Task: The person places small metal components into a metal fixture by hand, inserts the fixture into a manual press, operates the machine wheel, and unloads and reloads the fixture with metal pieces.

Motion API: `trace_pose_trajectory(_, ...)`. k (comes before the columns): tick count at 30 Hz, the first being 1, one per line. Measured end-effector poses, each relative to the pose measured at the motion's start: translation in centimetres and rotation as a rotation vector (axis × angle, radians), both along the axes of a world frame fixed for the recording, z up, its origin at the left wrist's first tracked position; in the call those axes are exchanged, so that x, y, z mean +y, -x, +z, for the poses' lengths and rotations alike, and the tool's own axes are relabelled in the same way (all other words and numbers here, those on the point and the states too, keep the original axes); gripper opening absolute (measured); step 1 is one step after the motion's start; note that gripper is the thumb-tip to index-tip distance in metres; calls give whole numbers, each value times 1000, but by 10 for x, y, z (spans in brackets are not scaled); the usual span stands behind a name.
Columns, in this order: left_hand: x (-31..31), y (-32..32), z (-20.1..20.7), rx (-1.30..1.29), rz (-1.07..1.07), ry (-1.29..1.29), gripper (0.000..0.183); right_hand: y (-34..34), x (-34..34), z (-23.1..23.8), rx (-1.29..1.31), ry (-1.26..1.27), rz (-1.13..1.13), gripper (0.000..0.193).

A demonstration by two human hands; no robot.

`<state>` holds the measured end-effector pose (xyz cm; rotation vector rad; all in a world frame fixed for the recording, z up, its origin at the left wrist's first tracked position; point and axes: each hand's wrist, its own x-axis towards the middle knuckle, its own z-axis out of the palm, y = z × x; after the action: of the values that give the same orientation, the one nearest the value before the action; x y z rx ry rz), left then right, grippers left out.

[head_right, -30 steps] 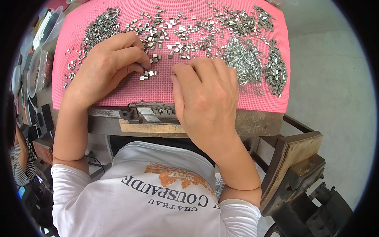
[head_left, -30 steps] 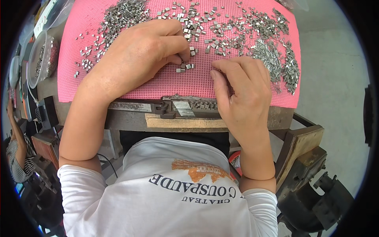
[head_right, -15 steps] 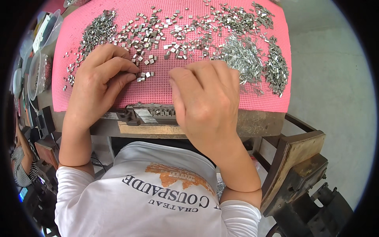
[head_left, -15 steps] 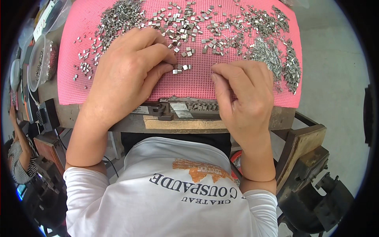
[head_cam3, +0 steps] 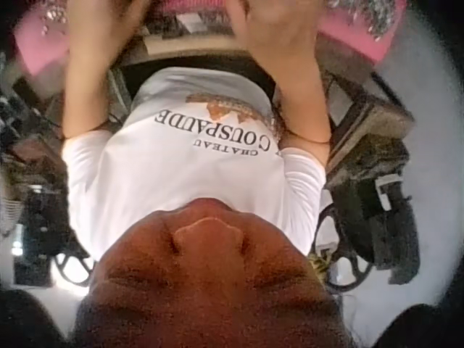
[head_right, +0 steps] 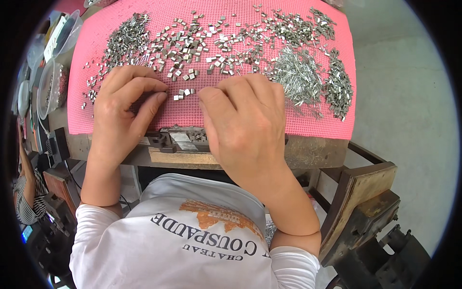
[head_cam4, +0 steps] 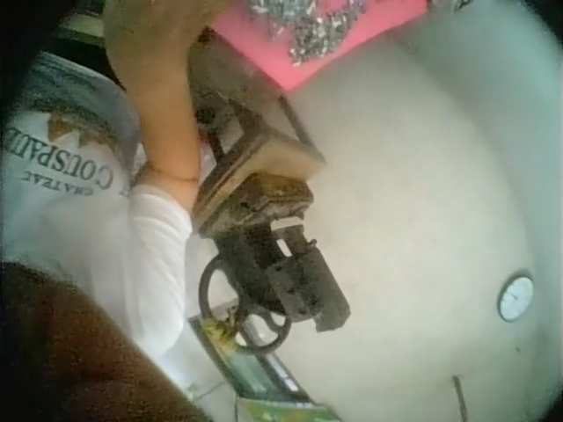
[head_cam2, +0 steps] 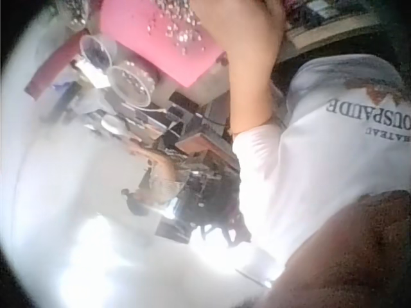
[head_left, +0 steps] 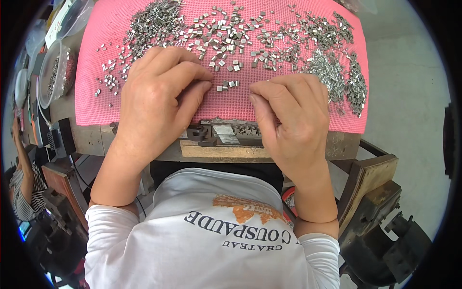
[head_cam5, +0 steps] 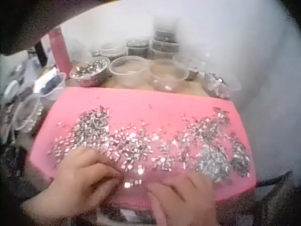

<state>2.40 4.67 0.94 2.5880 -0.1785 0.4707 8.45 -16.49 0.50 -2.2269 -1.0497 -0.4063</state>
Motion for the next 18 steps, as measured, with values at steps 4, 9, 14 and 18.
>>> trace_pose_trajectory(4,5,4,3,-8,23,-3,10,1,16,3,-10,31,52,19)
trace_pose_trajectory(9,3,16,1,19,47,4,10,3,36,2,-54,163,109,18)
trace_pose_trajectory(14,8,21,-3,6,70,11,11,2,41,5,-68,241,140,15)
trace_pose_trajectory(18,8,21,-7,-18,69,35,12,0,43,-1,-1,240,107,12)
